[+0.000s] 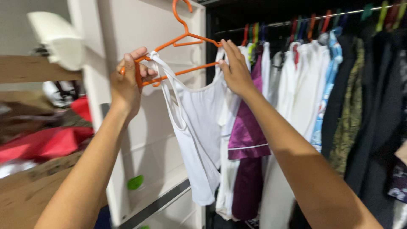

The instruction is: The person removes multiple garments from a closet, one at a time, and places them on a nearby surface. The items include shirts, pants, and a robe, each taken off a hanger and set down on a blue mat.

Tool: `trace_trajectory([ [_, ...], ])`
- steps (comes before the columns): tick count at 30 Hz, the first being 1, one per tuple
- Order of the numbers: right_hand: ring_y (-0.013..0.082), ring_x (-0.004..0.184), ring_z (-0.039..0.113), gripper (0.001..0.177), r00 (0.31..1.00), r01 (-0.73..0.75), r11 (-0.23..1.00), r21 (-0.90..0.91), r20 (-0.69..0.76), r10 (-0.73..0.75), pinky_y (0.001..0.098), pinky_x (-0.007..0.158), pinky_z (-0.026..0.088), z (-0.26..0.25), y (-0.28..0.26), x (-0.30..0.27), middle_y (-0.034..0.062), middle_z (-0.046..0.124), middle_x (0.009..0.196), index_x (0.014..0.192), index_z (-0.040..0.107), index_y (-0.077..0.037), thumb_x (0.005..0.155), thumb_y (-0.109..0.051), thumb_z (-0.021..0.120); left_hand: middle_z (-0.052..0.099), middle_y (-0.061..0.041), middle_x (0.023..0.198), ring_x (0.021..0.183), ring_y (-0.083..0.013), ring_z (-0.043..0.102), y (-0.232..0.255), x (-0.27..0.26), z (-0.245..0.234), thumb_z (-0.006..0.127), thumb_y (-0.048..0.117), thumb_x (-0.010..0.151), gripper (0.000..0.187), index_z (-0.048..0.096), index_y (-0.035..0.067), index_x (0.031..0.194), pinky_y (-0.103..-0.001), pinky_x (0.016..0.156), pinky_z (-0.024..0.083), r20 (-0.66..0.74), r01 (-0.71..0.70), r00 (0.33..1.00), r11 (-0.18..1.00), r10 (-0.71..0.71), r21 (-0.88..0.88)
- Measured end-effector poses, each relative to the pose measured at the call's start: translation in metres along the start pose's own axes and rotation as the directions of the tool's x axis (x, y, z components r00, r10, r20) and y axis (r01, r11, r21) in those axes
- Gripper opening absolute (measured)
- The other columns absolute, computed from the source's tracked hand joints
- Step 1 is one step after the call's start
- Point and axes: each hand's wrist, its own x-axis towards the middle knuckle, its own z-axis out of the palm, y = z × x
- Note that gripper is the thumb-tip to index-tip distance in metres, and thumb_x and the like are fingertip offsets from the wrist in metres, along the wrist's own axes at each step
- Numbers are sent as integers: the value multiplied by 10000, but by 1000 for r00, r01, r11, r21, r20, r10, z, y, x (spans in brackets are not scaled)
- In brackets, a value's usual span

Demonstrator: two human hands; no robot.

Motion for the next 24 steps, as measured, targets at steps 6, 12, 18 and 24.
trace_trajectory([
  [6, 369, 1361, 440, 428, 994, 46, 985, -164, 105, -29, 531, 1105, 217, 19, -51, -15, 161, 639, 1334, 1397, 589, -96, 1009, -275, 600, 517, -21, 816, 886, -183, 639, 48, -72, -44, 442, 496, 1112, 679, 520, -85, 1454, -384, 901, 574, -15, 75, 997, 996, -75, -39],
  [12, 96, 585, 498, 205, 888, -353, 898, 262, 397, 233, 315, 552, 430, 6, -124, -70, 10, 567, 663, 976, 705, -47, 982, -245, 653, 603, -35, 767, 838, -161, 673, 99, -159, -94, 433, 514, 1060, 671, 548, -37, 1426, -331, 850, 568, -48, 245, 969, 963, -241, 114],
  [18, 78, 513, 422, 186, 775, -532, 783, 324, 558, 296, 291, 482, 357, 10, -217, -142, 3, 511, 590, 958, 740, -38, 952, -217, 688, 733, -95, 868, 775, -143, 705, 174, -253, -149, 492, 477, 1023, 582, 644, 13, 1339, -307, 759, 604, -156, 434, 901, 837, -405, 333],
  [24, 44, 531, 420, 172, 748, -552, 708, 441, 638, 185, 256, 488, 362, 30, -301, -205, -35, 537, 595, 956, 744, -44, 945, -207, 692, 741, -64, 911, 807, -138, 719, 238, -358, -192, 505, 343, 1029, 421, 683, 19, 1231, -309, 676, 627, -375, 632, 772, 684, -514, 364],
])
